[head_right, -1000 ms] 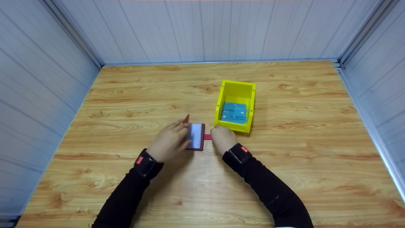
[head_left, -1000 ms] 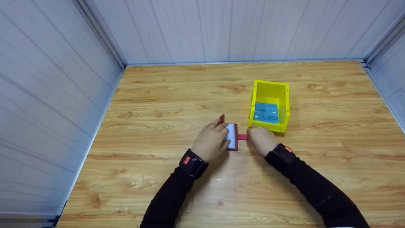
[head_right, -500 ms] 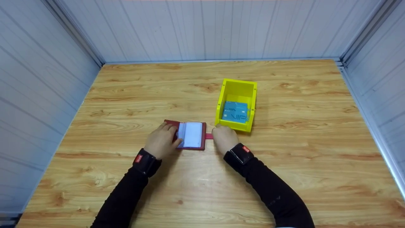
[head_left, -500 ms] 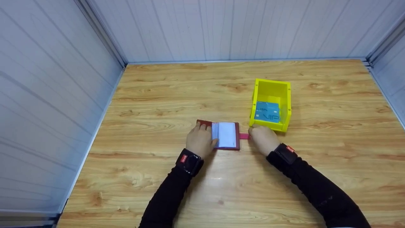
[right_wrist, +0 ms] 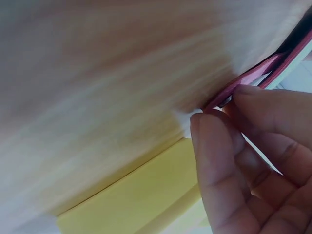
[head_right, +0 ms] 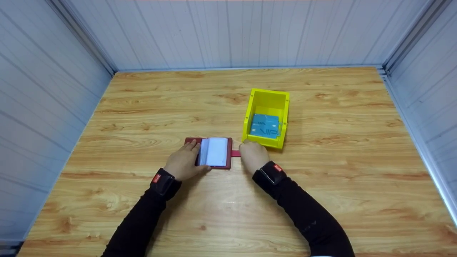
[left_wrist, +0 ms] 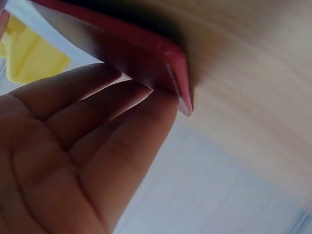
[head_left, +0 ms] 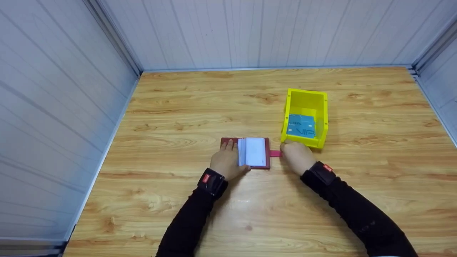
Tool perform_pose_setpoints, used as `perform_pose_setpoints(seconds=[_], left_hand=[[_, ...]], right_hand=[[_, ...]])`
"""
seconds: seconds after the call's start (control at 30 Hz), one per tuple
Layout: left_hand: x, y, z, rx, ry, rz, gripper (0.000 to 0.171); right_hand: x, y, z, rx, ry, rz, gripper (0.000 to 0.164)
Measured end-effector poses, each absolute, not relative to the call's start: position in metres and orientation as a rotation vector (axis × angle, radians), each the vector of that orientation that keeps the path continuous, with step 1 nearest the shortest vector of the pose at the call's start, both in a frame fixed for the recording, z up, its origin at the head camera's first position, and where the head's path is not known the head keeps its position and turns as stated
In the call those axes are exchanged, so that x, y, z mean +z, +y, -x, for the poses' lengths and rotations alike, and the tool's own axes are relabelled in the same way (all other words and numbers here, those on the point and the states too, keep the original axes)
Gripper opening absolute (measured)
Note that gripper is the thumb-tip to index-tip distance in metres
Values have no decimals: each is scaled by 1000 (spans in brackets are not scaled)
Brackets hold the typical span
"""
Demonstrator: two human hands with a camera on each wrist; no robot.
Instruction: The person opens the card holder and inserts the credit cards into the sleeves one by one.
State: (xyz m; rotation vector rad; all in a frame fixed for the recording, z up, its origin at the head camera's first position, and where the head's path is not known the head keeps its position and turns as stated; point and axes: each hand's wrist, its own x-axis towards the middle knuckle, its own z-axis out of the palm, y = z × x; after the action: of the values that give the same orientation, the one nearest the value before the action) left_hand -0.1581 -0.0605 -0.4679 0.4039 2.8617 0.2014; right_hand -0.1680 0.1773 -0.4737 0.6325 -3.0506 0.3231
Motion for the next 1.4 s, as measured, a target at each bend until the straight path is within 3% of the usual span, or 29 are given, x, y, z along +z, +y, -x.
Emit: perform_pose_setpoints(seconds=[0.13, 0.4, 0.7, 0.87, 1.17, 1.4], left_hand=[[-469, -61, 158, 203, 2861, -410, 97], [-470, -59, 157, 202, 2860, -403, 96], [-467, -59, 157, 204, 2865, -407, 95], [-468, -59, 158, 202, 2856, -404, 96], [-470, -59, 159, 230, 2842, -399, 98], [-470, -59, 158, 233, 2840, -398, 97]], right_hand=[[-469, 180, 170, 426, -3120, -609, 8], [-431, 190, 182, 524, -2995, -504, 25], [-390, 206, 219, 493, -2887, -346, 27], [-388, 211, 242, 468, -3068, -230, 37], [-400, 213, 264, 445, -3475, -199, 73], [-400, 209, 264, 375, -3622, -209, 72]])
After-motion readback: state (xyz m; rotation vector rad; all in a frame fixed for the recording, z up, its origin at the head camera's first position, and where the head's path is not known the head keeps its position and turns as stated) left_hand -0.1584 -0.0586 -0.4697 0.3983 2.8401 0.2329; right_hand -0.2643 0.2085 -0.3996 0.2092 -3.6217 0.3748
